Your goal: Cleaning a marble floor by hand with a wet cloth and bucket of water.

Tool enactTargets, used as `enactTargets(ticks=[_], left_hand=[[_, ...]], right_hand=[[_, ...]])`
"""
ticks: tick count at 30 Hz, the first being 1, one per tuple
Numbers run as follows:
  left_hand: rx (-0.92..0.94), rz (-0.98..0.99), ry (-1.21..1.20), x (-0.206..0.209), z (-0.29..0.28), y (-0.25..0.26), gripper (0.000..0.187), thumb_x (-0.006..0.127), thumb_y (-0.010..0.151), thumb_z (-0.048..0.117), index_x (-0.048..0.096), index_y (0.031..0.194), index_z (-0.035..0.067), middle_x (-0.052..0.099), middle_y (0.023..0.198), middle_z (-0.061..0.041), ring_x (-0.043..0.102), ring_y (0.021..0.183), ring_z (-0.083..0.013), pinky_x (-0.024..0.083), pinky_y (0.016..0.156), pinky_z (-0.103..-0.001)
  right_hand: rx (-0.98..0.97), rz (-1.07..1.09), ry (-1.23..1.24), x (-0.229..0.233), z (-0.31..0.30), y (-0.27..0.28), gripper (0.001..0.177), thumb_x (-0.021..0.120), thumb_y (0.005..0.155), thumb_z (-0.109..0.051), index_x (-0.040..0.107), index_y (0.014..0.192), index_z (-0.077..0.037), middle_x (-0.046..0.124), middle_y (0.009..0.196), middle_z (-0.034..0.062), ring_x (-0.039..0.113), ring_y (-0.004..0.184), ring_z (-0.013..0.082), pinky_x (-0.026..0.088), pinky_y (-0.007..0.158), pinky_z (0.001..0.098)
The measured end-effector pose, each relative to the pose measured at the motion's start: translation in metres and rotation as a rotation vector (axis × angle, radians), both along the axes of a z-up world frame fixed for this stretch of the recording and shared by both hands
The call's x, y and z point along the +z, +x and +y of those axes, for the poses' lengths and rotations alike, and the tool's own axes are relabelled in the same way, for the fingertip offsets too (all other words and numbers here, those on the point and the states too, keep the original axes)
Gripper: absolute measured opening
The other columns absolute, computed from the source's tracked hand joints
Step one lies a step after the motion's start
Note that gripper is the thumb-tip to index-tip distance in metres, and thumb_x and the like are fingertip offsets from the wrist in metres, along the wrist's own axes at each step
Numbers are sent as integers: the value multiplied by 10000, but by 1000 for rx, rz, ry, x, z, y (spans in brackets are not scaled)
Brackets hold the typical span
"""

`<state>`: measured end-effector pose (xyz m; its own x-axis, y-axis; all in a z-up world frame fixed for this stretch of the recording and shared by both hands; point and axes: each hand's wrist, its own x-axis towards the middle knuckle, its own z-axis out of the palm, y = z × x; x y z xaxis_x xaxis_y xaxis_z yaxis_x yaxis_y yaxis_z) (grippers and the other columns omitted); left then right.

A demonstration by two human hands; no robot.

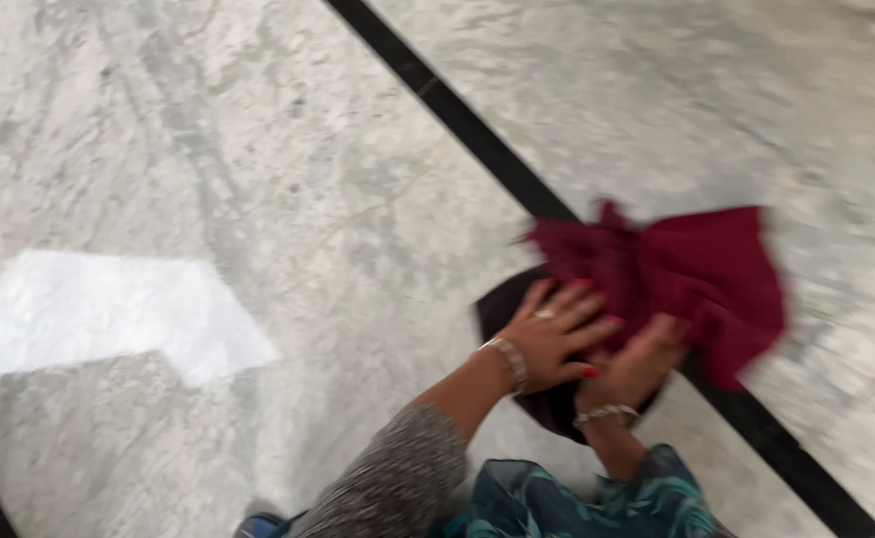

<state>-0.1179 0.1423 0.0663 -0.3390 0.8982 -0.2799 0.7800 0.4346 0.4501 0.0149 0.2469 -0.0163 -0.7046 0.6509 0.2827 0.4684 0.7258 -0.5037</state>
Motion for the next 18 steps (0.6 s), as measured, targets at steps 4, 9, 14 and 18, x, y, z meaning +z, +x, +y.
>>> enactTargets(ticks=[4, 9, 14, 18], left_hand=[[-223, 133, 116, -38, 5, -66, 670, 492, 964, 588, 309, 1572, 376, 208, 1678, -27, 105, 1581, -295, 45, 1226, -649], [87, 284, 62, -22, -63, -172, 612, 520, 965, 547, 390, 1539, 380, 278, 1673, -12, 164, 1567, -290, 113, 1231, -639], [915, 312, 3, -27, -208, -225, 637, 595, 930, 526, 489, 1512, 290, 315, 1675, -21, 205, 1568, -287, 120, 1249, -608], [1337, 327, -208, -50, -343, -168, 694, 524, 970, 575, 358, 1581, 289, 146, 1708, -31, 52, 1574, -320, 52, 1233, -603]], right_hand=[[-270, -215, -142, 7, -17, -47, 925, 678, 878, -183, 219, 1650, 41, 304, 1653, 337, 267, 1501, 544, 168, 1234, 599], [-74, -100, -23, 5, -52, -189, 878, 710, 941, -239, 249, 1638, 34, 384, 1611, 289, 323, 1488, 485, 163, 1251, 586], [483, -58, -43, 20, -158, -338, 808, 669, 879, -244, 352, 1585, -11, 464, 1541, 265, 380, 1459, 424, 173, 1226, 578], [841, -131, -122, 22, -302, -357, 762, 633, 906, -253, 356, 1589, -57, 467, 1516, 274, 384, 1429, 462, 181, 1227, 606]])
